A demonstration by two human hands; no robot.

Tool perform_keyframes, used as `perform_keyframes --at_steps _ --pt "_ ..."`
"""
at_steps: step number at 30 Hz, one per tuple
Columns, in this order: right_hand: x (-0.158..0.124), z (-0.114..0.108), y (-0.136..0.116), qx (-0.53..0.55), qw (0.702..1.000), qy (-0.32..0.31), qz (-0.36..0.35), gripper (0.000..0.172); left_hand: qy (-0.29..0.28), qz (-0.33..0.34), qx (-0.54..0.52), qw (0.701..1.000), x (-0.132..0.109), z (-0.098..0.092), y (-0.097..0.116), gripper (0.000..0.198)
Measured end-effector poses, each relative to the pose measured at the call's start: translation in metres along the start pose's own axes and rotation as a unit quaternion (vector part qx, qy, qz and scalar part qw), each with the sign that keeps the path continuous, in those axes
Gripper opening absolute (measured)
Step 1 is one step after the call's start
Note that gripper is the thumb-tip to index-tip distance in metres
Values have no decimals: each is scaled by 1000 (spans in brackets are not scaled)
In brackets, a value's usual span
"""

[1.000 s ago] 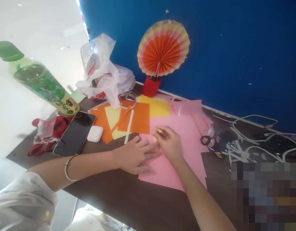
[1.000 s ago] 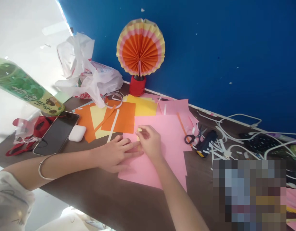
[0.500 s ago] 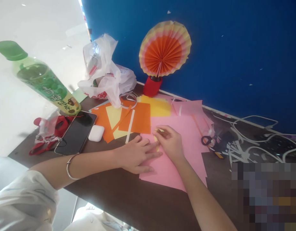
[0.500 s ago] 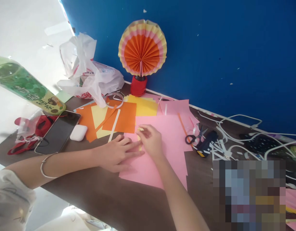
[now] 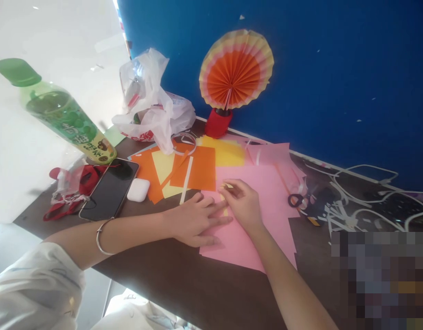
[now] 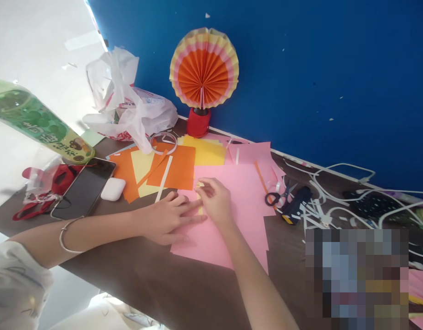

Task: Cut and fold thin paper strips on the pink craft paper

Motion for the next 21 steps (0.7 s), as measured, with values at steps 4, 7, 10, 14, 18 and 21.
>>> perform_keyframes --at_steps 4,7,10,14,18,21 --pt "-1 0 -1 -14 1000 8 -8 16 1 3 0 1000 0 0 -1 59" --pt "-1 0 -2 -31 999 16 -29 13 -4 4 -3 1000 0 -1 -1 60" --pt "-1 -1 -1 -64 996 29 -59 11 -5 3 -7 1000 0 -2 -1 60" --pt "2 -4 0 -77 993 42 -74 10 -1 7 -10 1000 0 -3 -1 59" --pt "3 -4 -4 -69 995 44 -65 9 4 10 -11 1000 0 -2 -1 60" --pt "3 -3 -9 -71 995 29 -60 7 4 8 -13 1000 1 -1 -2 60"
Point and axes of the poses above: each hand's wrist, its own x-axis towards the middle knuckle, its own z-axis out of the palm, y = z × x, the point moved 3 cm from there along x, towards the middle knuckle, and after that the axes turned 15 degrees about z, right-handed, at the moved point
